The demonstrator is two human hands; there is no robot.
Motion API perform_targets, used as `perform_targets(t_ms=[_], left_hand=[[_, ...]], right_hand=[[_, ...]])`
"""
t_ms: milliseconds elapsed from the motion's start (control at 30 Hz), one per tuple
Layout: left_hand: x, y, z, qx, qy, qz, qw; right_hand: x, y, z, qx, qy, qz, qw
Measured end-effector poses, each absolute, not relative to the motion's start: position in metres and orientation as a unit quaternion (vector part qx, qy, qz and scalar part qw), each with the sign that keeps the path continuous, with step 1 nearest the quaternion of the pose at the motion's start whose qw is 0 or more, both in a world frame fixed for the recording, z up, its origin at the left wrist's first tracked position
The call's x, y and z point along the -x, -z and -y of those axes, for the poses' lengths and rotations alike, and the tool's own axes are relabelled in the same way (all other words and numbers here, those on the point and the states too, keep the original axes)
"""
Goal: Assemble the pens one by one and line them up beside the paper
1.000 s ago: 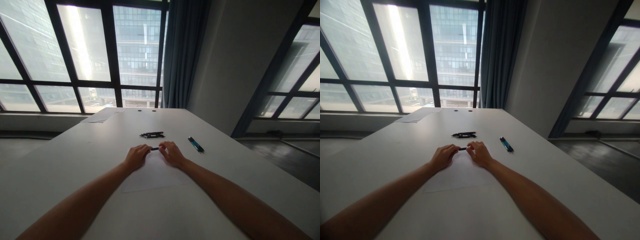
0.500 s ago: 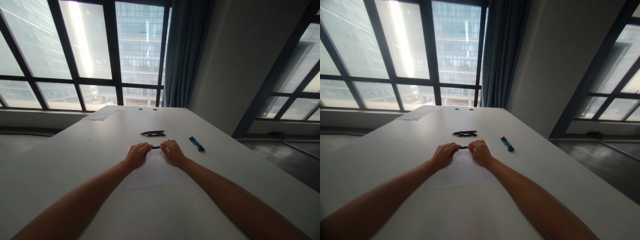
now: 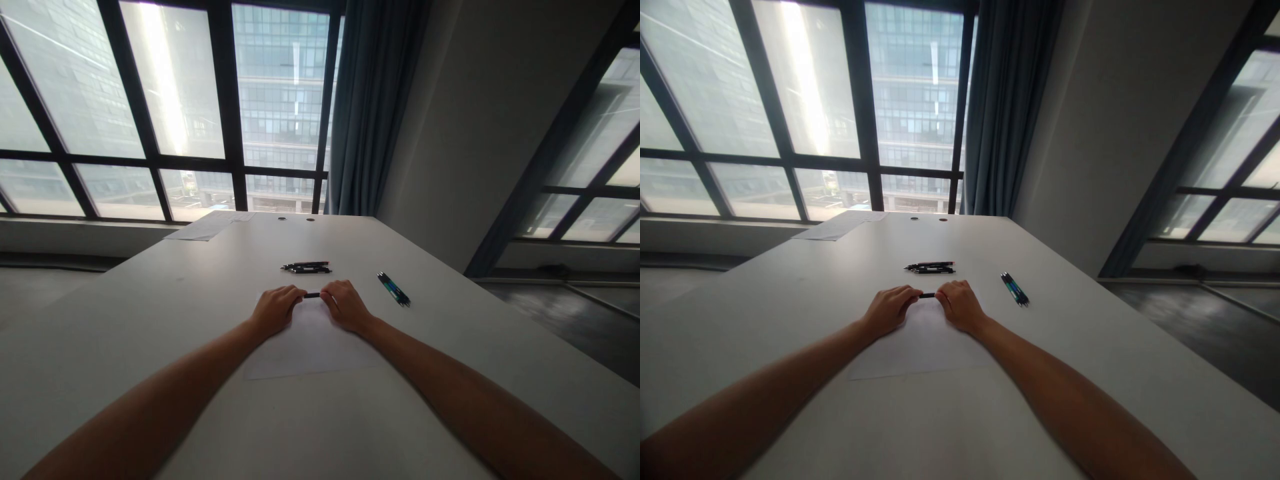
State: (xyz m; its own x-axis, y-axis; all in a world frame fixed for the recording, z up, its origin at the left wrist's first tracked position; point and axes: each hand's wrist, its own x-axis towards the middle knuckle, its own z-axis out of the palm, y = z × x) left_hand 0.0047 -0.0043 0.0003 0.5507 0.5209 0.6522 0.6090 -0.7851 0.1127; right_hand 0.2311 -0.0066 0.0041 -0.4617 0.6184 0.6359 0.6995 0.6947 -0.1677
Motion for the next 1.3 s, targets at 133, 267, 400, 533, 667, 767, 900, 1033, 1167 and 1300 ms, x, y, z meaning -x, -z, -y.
perform_targets(t_ms=[133, 267, 400, 533, 667, 767, 900, 1033, 1167, 1300], left_hand=[[-0.005, 0.000, 0.004, 0.879, 0.350, 0.315, 0.071], [-0.005, 0.000, 0.004, 0.881, 0.358, 0.301, 0.074], [-0.006, -0.003, 0.006, 0.878, 0.364, 0.300, 0.084], [-0.007, -0.004, 0.005, 0.860, 0.357, 0.340, 0.126], [-0.007, -0.001, 0.001, 0.853, 0.358, 0.361, 0.118], [-0.006, 0.002, -0.001, 0.859, 0.360, 0.349, 0.100], [-0.006, 0.003, -0.001, 0.876, 0.344, 0.325, 0.096], [-0.007, 0.003, -0.001, 0.885, 0.333, 0.311, 0.091], [-0.008, 0.002, 0.001, 0.880, 0.326, 0.335, 0.084], [-0.010, 0.000, 0.003, 0.878, 0.309, 0.359, 0.072]], right_hand=[[-0.231, -0.005, 0.007, 0.372, 0.074, 0.862, 0.336], [-0.230, -0.006, 0.008, 0.376, 0.095, 0.861, 0.329], [-0.227, -0.004, 0.007, 0.403, 0.080, 0.844, 0.344], [-0.229, -0.003, 0.005, 0.448, 0.065, 0.796, 0.402], [-0.231, -0.007, 0.006, 0.427, -0.013, 0.760, 0.489], [-0.227, -0.009, 0.007, 0.401, -0.109, 0.746, 0.521], [-0.220, -0.012, 0.005, 0.384, -0.213, 0.730, 0.524], [-0.212, -0.016, 0.007, 0.352, -0.268, 0.725, 0.529], [-0.208, -0.021, 0.012, 0.346, -0.267, 0.699, 0.566], [-0.215, -0.020, 0.013, 0.385, -0.138, 0.695, 0.591]])
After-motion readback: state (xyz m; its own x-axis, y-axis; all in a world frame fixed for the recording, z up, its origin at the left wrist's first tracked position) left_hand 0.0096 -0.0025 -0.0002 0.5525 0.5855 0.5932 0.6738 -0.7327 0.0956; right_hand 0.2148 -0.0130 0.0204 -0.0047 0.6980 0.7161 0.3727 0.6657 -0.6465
